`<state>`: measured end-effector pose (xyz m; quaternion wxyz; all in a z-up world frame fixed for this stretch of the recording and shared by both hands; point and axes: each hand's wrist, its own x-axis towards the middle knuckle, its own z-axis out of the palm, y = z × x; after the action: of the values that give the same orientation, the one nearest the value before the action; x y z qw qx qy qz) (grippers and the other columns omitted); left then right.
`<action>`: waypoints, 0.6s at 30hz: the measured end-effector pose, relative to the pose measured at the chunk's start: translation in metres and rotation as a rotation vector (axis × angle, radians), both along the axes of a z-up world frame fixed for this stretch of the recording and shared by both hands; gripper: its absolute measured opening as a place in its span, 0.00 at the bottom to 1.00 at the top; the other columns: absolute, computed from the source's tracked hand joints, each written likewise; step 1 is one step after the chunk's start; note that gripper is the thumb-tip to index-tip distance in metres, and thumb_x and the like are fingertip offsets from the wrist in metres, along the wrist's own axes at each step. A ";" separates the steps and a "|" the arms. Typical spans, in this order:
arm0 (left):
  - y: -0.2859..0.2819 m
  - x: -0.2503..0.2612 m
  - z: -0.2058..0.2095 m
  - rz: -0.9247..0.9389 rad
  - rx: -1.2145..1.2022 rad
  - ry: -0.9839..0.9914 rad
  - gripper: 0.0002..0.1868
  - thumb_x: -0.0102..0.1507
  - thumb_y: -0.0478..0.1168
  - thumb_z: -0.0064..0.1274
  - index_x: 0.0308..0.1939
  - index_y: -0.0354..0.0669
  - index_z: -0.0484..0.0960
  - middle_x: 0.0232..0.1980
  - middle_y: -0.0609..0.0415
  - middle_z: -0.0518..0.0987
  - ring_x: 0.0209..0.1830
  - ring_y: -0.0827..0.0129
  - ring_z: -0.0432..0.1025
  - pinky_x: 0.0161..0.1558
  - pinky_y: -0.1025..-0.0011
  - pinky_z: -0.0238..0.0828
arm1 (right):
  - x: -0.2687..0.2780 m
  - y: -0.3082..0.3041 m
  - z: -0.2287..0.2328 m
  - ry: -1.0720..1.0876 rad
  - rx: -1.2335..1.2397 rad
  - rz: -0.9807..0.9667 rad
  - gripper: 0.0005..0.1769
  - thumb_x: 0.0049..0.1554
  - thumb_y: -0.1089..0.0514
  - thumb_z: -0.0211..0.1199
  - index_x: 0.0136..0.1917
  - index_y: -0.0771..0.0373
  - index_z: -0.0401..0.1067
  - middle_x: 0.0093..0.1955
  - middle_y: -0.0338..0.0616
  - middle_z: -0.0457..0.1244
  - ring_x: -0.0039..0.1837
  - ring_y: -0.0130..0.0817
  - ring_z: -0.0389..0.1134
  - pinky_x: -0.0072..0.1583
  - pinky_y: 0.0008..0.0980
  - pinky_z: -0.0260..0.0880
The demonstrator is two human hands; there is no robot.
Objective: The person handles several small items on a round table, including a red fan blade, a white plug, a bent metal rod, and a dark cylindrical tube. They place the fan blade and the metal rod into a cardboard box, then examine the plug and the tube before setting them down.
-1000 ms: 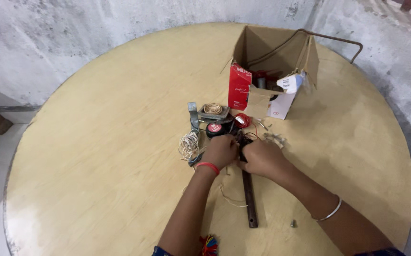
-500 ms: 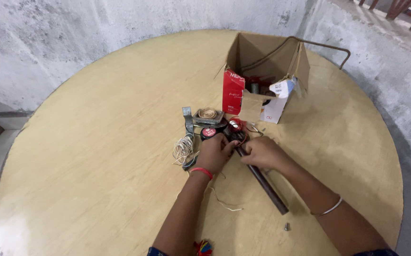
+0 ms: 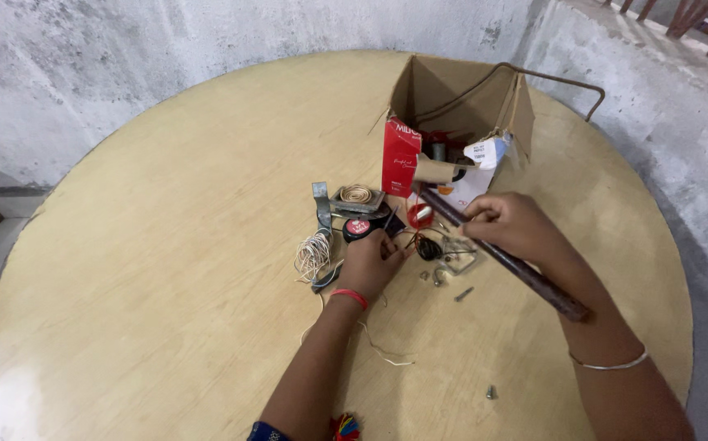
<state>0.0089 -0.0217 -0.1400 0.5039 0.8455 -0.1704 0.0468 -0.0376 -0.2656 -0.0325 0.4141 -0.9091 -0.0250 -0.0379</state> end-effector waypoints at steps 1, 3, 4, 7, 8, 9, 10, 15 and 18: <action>0.000 -0.002 0.002 0.010 0.005 0.004 0.16 0.58 0.45 0.66 0.31 0.37 0.78 0.26 0.48 0.79 0.24 0.62 0.75 0.32 0.65 0.72 | -0.005 0.001 0.005 -0.006 0.022 -0.009 0.13 0.51 0.58 0.69 0.46 0.69 0.81 0.33 0.41 0.69 0.34 0.23 0.64 0.37 0.26 0.63; -0.002 -0.004 0.006 0.027 0.015 0.011 0.17 0.58 0.45 0.66 0.31 0.36 0.78 0.25 0.48 0.79 0.24 0.62 0.74 0.32 0.65 0.73 | -0.011 0.002 0.013 -0.029 0.028 -0.019 0.12 0.50 0.58 0.70 0.46 0.69 0.80 0.33 0.39 0.69 0.34 0.22 0.64 0.37 0.25 0.63; -0.002 -0.003 0.008 0.026 0.023 0.011 0.16 0.57 0.45 0.66 0.31 0.37 0.78 0.25 0.48 0.79 0.24 0.63 0.75 0.32 0.65 0.73 | -0.014 0.002 0.017 -0.040 0.031 -0.025 0.12 0.50 0.59 0.70 0.46 0.69 0.80 0.33 0.39 0.68 0.34 0.21 0.64 0.37 0.25 0.63; -0.001 -0.004 0.008 0.010 0.024 -0.006 0.14 0.57 0.44 0.65 0.32 0.37 0.78 0.26 0.49 0.80 0.24 0.64 0.75 0.32 0.66 0.73 | -0.019 0.005 0.020 -0.010 0.056 -0.025 0.14 0.50 0.58 0.70 0.47 0.69 0.80 0.33 0.40 0.69 0.34 0.22 0.65 0.37 0.26 0.63; -0.001 -0.004 0.007 -0.003 0.010 -0.029 0.14 0.57 0.43 0.64 0.32 0.37 0.79 0.26 0.49 0.80 0.24 0.64 0.76 0.32 0.67 0.73 | -0.018 0.006 0.020 -0.011 0.023 0.007 0.14 0.50 0.58 0.69 0.47 0.69 0.80 0.33 0.39 0.69 0.34 0.21 0.65 0.37 0.25 0.64; -0.001 -0.004 0.007 -0.014 -0.004 -0.054 0.13 0.57 0.42 0.64 0.33 0.37 0.79 0.26 0.49 0.81 0.25 0.65 0.77 0.32 0.67 0.73 | -0.016 0.009 0.020 -0.014 -0.009 0.042 0.14 0.49 0.58 0.68 0.47 0.69 0.80 0.32 0.38 0.70 0.34 0.21 0.66 0.37 0.25 0.65; -0.002 -0.005 0.007 -0.008 -0.039 -0.030 0.14 0.59 0.43 0.62 0.39 0.37 0.78 0.26 0.49 0.80 0.25 0.64 0.77 0.32 0.67 0.72 | -0.015 0.011 0.020 -0.016 -0.041 0.076 0.15 0.49 0.58 0.68 0.47 0.68 0.80 0.32 0.37 0.70 0.34 0.20 0.67 0.37 0.24 0.65; 0.001 -0.010 0.012 -0.125 -0.254 -0.172 0.21 0.73 0.44 0.46 0.69 0.41 0.71 0.29 0.48 0.79 0.31 0.67 0.77 0.38 0.71 0.71 | -0.012 0.020 0.018 0.179 -0.261 0.053 0.15 0.48 0.54 0.71 0.47 0.62 0.84 0.26 0.42 0.67 0.29 0.27 0.63 0.35 0.30 0.61; 0.001 -0.012 0.013 -0.154 -0.215 -0.132 0.28 0.68 0.44 0.54 0.71 0.41 0.69 0.28 0.43 0.75 0.27 0.64 0.72 0.34 0.68 0.68 | -0.017 0.020 0.018 0.176 -0.223 0.076 0.15 0.47 0.55 0.71 0.47 0.62 0.83 0.27 0.42 0.68 0.30 0.26 0.62 0.35 0.31 0.60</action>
<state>-0.0029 -0.0202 -0.1265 0.5813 0.7661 -0.2618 0.0814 -0.0543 -0.2452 -0.0145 0.3121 -0.9477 -0.0269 0.0607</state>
